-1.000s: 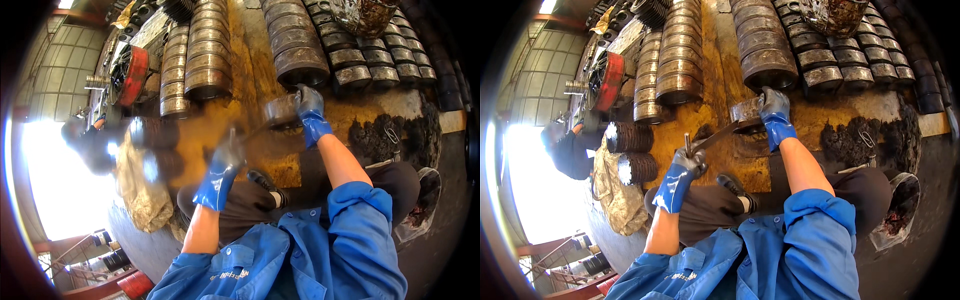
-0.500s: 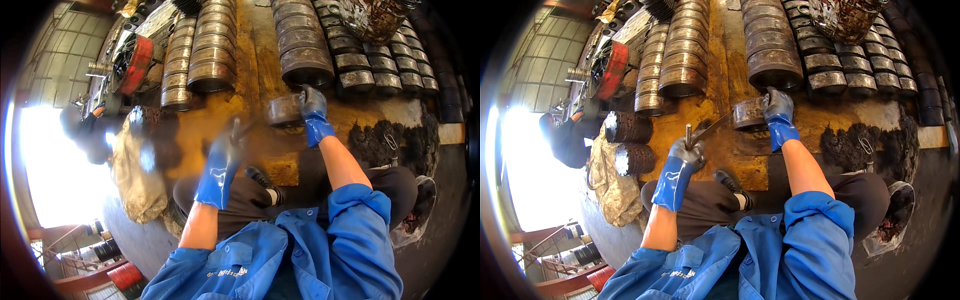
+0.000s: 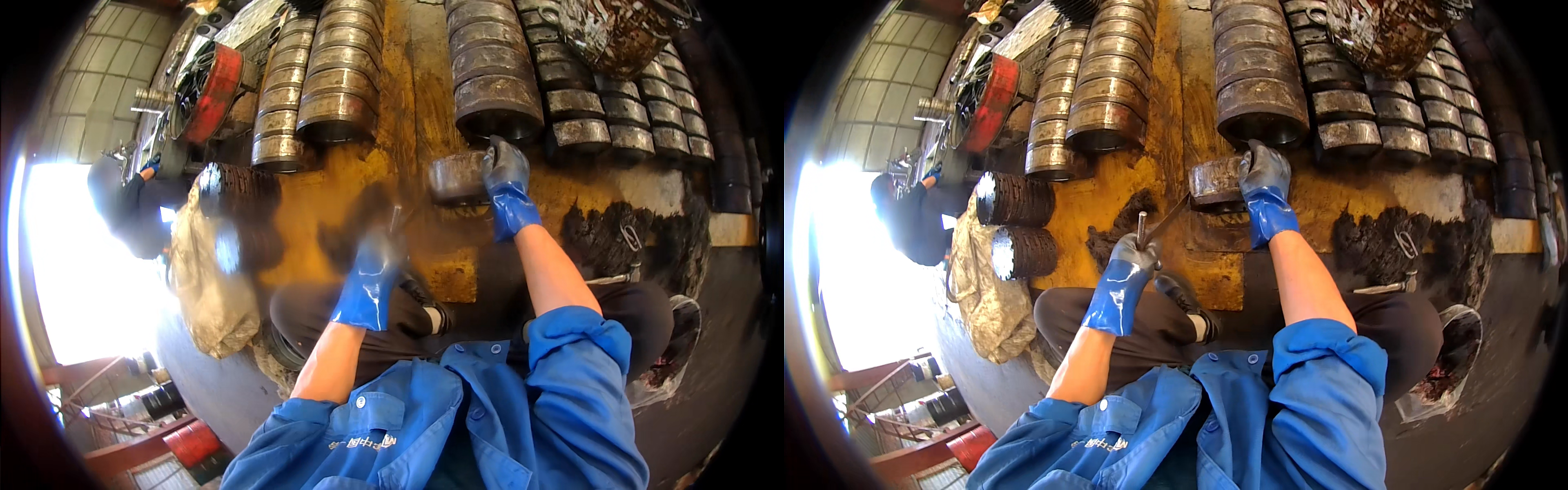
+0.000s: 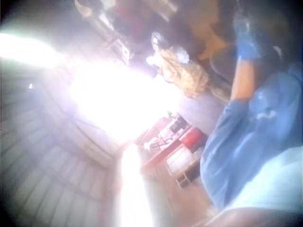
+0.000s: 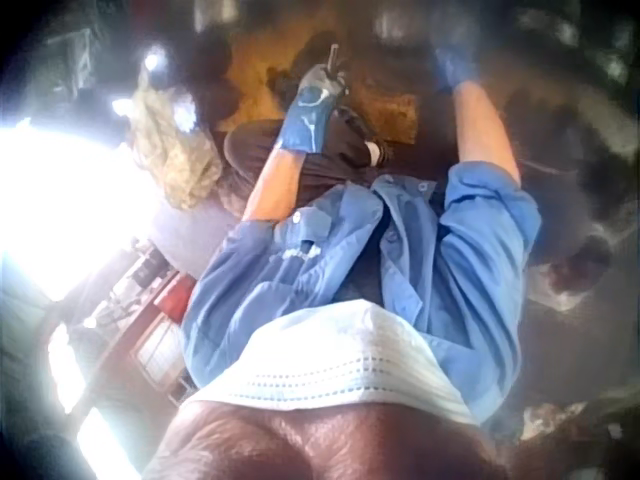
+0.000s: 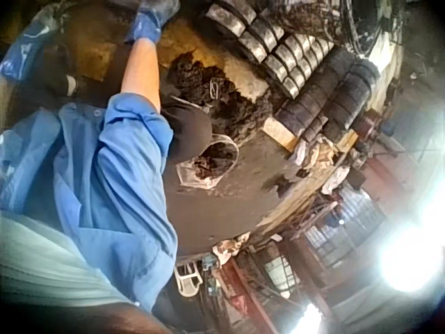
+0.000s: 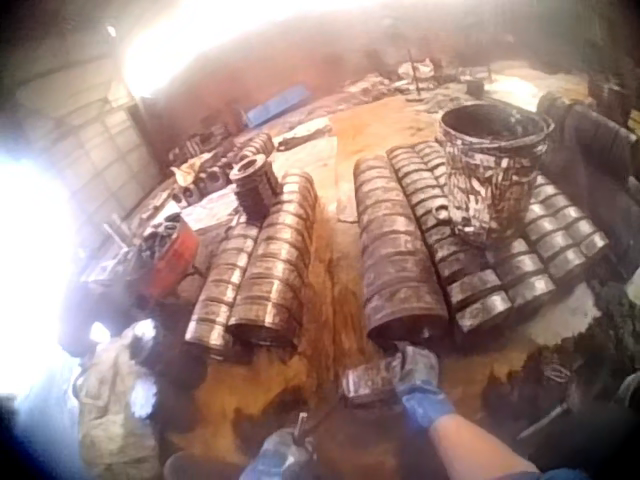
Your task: The person sits on the floor and cleans cylindrical metal parts using a wire brush and a scraper. They repeatedly scrub the surfaces and scrape off debris, handling the parts one at a time.
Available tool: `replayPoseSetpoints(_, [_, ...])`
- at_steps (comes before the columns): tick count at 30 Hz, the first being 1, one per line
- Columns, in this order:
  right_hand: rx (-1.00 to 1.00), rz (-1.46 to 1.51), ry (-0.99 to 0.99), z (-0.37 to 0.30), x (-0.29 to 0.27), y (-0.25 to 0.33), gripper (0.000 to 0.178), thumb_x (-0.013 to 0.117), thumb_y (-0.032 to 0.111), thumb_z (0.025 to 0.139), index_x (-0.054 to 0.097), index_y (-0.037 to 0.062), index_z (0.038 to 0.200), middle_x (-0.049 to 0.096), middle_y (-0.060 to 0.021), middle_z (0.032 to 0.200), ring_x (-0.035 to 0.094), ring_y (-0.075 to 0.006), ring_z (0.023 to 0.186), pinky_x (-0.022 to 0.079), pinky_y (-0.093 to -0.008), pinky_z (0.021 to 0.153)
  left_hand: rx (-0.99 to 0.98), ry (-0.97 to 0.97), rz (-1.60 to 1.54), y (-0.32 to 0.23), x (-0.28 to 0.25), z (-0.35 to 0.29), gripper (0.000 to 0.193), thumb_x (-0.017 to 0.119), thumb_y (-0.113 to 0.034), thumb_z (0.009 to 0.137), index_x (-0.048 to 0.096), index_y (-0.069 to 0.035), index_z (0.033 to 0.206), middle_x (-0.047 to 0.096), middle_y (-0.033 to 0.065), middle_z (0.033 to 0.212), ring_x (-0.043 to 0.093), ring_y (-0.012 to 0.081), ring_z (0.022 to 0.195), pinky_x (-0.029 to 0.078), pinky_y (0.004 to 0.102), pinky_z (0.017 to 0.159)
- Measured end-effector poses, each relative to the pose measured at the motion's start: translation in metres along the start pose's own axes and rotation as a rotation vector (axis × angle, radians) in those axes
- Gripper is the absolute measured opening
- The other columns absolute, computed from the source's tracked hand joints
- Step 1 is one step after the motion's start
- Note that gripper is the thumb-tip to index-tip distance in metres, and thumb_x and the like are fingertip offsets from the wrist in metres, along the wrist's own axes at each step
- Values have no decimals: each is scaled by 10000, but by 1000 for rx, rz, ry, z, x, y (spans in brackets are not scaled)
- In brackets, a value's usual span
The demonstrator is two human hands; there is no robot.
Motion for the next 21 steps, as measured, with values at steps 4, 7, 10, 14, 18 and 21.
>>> replayPoseSetpoints(4, [-55, -8, -21, -3, 3, -10, 276, 638, 182, 934, 695, 60, 1174, 730, -196, 1039, 670, -394, 1030, 502, -494, 967, 0, 124, -165, 13, -3, 3, 229, 578, -61, 955, 678, 7, 1150, 650, 39, 743, 595, 140, 633, 476, 297, 580])
replayPoseSetpoints(7, [-57, -8, -14, -3, 9, -13, 273, 631, 178, 939, 697, 60, 1176, 730, -201, 1033, 673, -400, 1018, 513, -498, 949, -109, 141, -545, 44, 2, -1, 201, 574, -39, 929, 693, -11, 1089, 682, 83, 756, 653, 166, 675, 515, 309, 612])
replayPoseSetpoints(10, [-71, -14, 1, -1, 13, -15, 274, 624, 177, 942, 701, 58, 1176, 732, -206, 1044, 677, -406, 1018, 520, -495, 948, 198, -5, 156, 25, 4, -6, 181, 578, -45, 922, 705, -29, 1050, 681, 113, 738, 678, 184, 691, 534, 322, 632])
replayPoseSetpoints(14, [-115, -24, -7, -2, 9, -16, 294, 619, 187, 946, 700, 55, 1196, 740, -206, 1083, 687, -405, 1038, 532, -478, 958, 87, 19, 214, -34, -8, -14, 174, 602, -128, 926, 732, -67, 1024, 692, 178, 791, 717, 276, 750, 545, 406, 685])
replayPoseSetpoints(18, [-31, -79, 120, 3, 10, -19, 319, 621, 242, 960, 707, 78, 1220, 740, -204, 1122, 689, -395, 1076, 533, -465, 979, 234, 128, -70, -44, -25, -26, 232, 614, -217, 961, 726, -62, 1090, 717, 158, 906, 695, 278, 813, 542, 391, 737])
replayPoseSetpoints(21, [-28, -139, 250, 6, 8, -21, 389, 619, 330, 974, 703, 80, 1261, 737, -207, 1151, 690, -382, 1108, 531, -461, 996, 44, 207, -262, -42, -32, -32, 171, 601, -127, 986, 683, -40, 1109, 682, 93, 988, 664, 163, 848, 549, 291, 728])
Point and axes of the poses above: each hand's wrist, its own z-axis towards the middle knuckle, its own x-axis out of the palm, y = z × x, the point moved 2 cm from there along z, towards the middle knuckle
